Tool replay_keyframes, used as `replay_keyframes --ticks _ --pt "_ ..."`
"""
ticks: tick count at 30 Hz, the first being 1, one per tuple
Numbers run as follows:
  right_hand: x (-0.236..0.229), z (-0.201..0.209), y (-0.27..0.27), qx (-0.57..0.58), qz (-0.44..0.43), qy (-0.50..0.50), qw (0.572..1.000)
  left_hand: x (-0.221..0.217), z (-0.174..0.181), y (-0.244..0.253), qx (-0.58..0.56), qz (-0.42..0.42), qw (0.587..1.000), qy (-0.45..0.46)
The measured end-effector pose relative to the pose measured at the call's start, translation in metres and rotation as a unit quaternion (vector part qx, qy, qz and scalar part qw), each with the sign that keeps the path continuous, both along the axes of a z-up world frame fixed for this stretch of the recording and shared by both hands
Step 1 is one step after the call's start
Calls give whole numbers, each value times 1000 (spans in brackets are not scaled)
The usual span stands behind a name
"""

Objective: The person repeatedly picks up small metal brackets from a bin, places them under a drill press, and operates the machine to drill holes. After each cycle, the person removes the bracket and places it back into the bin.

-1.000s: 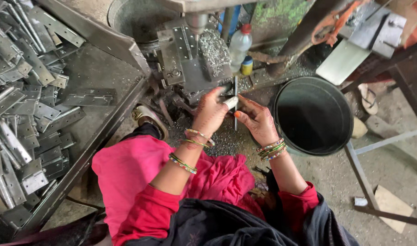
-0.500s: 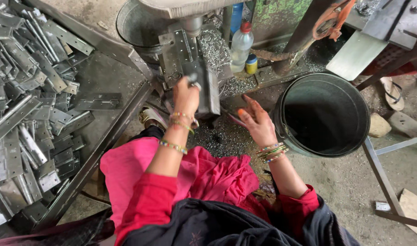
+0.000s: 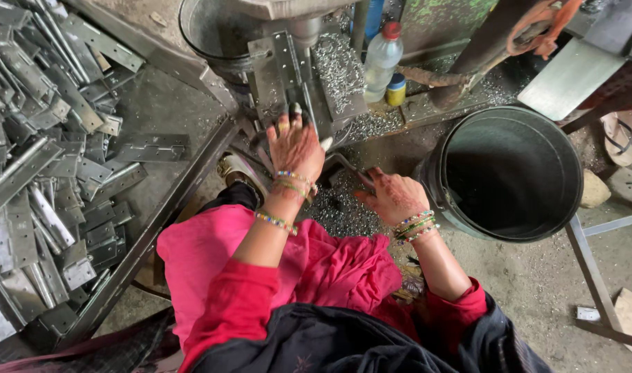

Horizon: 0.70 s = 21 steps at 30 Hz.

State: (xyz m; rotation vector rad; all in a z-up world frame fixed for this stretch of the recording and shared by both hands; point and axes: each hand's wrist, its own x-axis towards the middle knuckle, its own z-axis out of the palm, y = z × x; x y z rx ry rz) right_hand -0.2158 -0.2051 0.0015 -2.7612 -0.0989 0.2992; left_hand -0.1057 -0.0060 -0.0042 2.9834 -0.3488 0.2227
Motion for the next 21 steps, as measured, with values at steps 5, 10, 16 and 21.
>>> replay_keyframes --ticks 5,10,16,21 --pt "-10 -103 -11 -19 -126 110 986 21 -6 -4 22 8 999 -44" --pt "-17 -142 -11 30 -113 85 990 1 -12 20 2 -35 994 -107" --pt "-8 -31 -7 -42 -81 32 995 29 8 8 70 -21 995 -74" --pt "-9 -77 -4 -44 -128 83 987 31 4 -5 125 -16 988 -94"
